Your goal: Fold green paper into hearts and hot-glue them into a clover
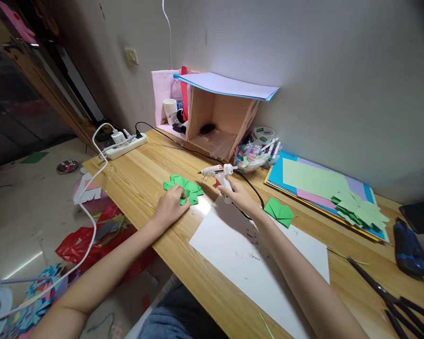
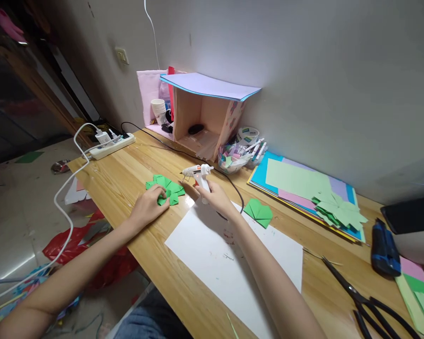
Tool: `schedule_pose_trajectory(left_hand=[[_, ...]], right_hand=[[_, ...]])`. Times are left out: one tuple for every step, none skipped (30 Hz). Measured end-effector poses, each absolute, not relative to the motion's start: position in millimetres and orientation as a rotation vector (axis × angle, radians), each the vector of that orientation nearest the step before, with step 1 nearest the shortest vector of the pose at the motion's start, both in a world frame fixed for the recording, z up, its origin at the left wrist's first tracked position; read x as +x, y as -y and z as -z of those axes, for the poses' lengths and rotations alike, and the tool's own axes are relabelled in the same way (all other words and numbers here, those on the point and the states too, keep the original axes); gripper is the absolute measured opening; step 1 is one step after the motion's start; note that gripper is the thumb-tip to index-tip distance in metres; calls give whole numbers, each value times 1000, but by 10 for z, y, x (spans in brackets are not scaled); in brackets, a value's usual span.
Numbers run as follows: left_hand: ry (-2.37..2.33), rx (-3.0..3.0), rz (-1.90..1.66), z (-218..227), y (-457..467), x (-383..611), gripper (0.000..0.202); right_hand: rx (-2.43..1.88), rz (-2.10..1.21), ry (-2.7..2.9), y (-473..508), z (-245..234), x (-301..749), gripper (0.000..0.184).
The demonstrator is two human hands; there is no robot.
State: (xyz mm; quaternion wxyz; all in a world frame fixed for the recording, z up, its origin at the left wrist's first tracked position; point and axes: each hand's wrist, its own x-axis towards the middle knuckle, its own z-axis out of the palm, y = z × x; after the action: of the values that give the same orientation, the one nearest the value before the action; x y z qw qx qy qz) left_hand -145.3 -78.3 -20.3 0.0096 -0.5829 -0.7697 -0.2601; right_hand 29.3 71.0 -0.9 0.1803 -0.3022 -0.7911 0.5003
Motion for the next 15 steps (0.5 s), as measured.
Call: schedule_pose_trajectory(left_hand=[[2405,-1807,831,209,782,-1446,7],[2408,-1794,858,215,783,-1441,7],[2412,-1784,887,222,784,-1440,7],[2416,-1777,914,228,785,-1441,7],[2420,-1774,938,232,787,-1445,7],[2424,-1774,960,234,789,-1450,8],[2429,-1776,981,234,790,-1456,9],[2434,-1777,1003,233,790,-1464,9],[2438,-1780,1024,232,790,-1471,10],[2441,-1783,1043,231,789,-1479,10],[2442,-1785,1059,231,787,-1487,10],[2443,-1786,1072,233,785,-1496,10],[2443,-1788,1084,237,782,-1504,11],[2445,-1791,1094,242,779,-1513,11],[2448,-1792,1102,249,777,-1521,11]], right_hand=[[-833,-1444,2261,-713,-32,322,35],[-813,-1470,2284,-713,-72,351,34],[-798,-1491,2310,-710,-109,377,33],[-784,-1508,2341,-704,-141,401,33],[-771,-1521,2370,-695,-170,421,33],[-756,-1534,2400,-683,-195,436,33],[-736,-1547,2430,-668,-218,446,33],[-714,-1560,2459,-651,-237,449,34],[-698,-1572,2484,-633,-253,447,33],[-686,-1582,2505,-613,-266,440,33],[-682,-1586,2523,-593,-275,429,32],[-685,-1586,2537,-574,-280,417,32],[-692,-1587,2546,-558,-279,404,32],[-694,-1592,2551,-544,-273,392,32],[-691,-1599,2548,-535,-261,381,32]])
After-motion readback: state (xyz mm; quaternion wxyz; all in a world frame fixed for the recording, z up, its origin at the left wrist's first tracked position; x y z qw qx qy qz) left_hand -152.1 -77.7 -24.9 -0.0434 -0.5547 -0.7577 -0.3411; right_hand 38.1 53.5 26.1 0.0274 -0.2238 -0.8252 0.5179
